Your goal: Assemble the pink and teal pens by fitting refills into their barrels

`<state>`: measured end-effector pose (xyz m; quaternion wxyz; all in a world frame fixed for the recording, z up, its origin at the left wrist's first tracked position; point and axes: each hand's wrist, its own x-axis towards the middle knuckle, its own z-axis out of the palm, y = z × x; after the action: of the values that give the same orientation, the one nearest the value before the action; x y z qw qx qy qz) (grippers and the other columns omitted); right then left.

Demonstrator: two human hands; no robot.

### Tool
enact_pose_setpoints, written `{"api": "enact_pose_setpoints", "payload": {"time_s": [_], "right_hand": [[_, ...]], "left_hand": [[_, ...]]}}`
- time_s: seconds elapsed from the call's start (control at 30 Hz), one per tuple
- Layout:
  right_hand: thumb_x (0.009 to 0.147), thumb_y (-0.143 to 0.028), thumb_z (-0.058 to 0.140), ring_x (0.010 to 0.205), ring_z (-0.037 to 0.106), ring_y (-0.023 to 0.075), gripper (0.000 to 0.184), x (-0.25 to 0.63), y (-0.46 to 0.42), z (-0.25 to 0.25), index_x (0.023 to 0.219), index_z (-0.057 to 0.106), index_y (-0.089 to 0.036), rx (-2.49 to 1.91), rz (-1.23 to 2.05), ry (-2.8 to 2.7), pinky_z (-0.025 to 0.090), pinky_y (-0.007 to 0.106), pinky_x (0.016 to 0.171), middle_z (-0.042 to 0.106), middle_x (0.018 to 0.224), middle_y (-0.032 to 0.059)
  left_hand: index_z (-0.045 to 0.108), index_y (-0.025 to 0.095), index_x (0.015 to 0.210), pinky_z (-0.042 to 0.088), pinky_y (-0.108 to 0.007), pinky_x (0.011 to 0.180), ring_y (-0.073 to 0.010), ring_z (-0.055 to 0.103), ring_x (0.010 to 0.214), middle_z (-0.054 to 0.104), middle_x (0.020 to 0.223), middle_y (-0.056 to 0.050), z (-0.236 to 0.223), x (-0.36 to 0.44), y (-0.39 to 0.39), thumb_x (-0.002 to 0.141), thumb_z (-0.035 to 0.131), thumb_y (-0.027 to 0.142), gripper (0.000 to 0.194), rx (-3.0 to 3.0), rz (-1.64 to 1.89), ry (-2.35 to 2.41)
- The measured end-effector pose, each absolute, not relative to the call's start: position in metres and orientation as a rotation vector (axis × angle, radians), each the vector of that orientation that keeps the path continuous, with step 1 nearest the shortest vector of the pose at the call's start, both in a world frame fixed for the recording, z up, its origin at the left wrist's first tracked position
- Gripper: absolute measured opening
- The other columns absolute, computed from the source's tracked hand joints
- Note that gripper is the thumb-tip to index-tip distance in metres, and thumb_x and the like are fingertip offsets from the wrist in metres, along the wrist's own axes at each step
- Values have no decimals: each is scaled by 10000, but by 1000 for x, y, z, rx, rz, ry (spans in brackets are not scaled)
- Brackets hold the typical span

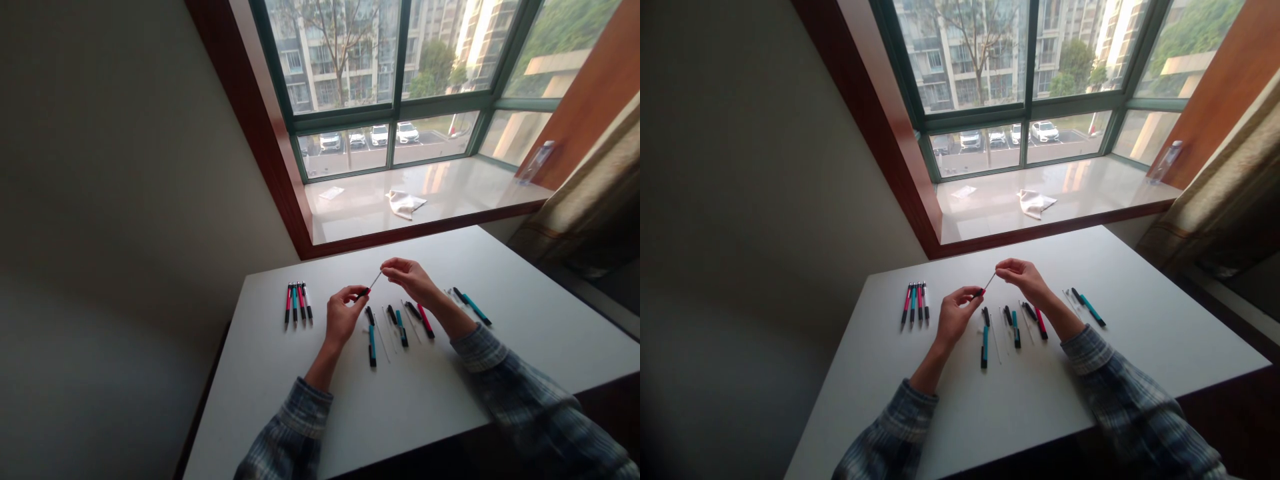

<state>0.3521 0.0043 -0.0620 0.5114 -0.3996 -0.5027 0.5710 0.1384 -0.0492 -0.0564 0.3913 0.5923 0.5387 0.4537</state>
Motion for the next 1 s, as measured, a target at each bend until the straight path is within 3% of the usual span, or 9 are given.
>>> {"api": "enact_pose_setpoints", "payload": {"time_s": [0.17, 0.47, 0.63, 0.77, 0.83, 0.9, 1.0], "right_hand": [[765, -457, 846, 820, 637, 172, 309, 348, 2, -61, 926, 763, -208, -959, 1391, -1363, 496, 328, 786, 740, 938, 38], [778, -458, 839, 1002, 670, 242, 314, 337, -9, -54, 976, 750, -231, -877, 1335, -1706, 536, 356, 811, 718, 1103, 63], [777, -417, 846, 1169, 640, 279, 233, 336, -10, -49, 887, 748, -236, -839, 1320, -1539, 514, 388, 925, 716, 1190, 74], [796, -407, 829, 1258, 610, 247, 210, 353, -5, -39, 891, 698, -274, -688, 1418, -1094, 479, 396, 1044, 714, 1264, 28], [802, -426, 820, 1196, 642, 218, 226, 362, -1, -36, 935, 686, -301, -660, 1431, -945, 500, 380, 1022, 735, 1178, 1], [802, -462, 818, 1014, 683, 190, 269, 368, 1, -38, 986, 692, -312, -722, 1388, -913, 537, 354, 934, 736, 991, -14], [862, -564, 735, 693, 595, 156, 341, 367, 2, -43, 1027, 731, -266, -905, 1236, -1108, 535, 324, 725, 617, 717, -20]], "left_hand": [[810, 237, 1000, 513, -406, 923, -218, 696, 900, 799, 1031, -48, -55, 139, -50, 824, 751, 319, 203, 1505, 1148, 1363], [807, 217, 972, 529, -405, 911, -236, 717, 920, 803, 986, -62, -49, 142, -52, 839, 762, 372, 209, 1551, 1168, 1259], [779, 218, 1082, 525, -392, 907, -225, 719, 929, 797, 1010, -63, -49, 143, -53, 832, 771, 319, 270, 1567, 1174, 1249], [764, 218, 1095, 516, -393, 912, -211, 708, 897, 789, 984, -56, -51, 140, -53, 840, 755, 292, 265, 1567, 1164, 1293], [774, 223, 1033, 506, -395, 925, -210, 700, 909, 786, 1003, -50, -51, 138, -52, 857, 729, 287, 192, 1586, 1172, 1331], [777, 233, 1000, 503, -392, 921, -209, 688, 916, 782, 1022, -41, -51, 135, -52, 871, 706, 284, 156, 1619, 1193, 1381], [775, 245, 1000, 510, -371, 884, -206, 675, 917, 773, 1050, -32, -48, 131, -52, 884, 678, 266, 153, 1677, 1236, 1448]]}}
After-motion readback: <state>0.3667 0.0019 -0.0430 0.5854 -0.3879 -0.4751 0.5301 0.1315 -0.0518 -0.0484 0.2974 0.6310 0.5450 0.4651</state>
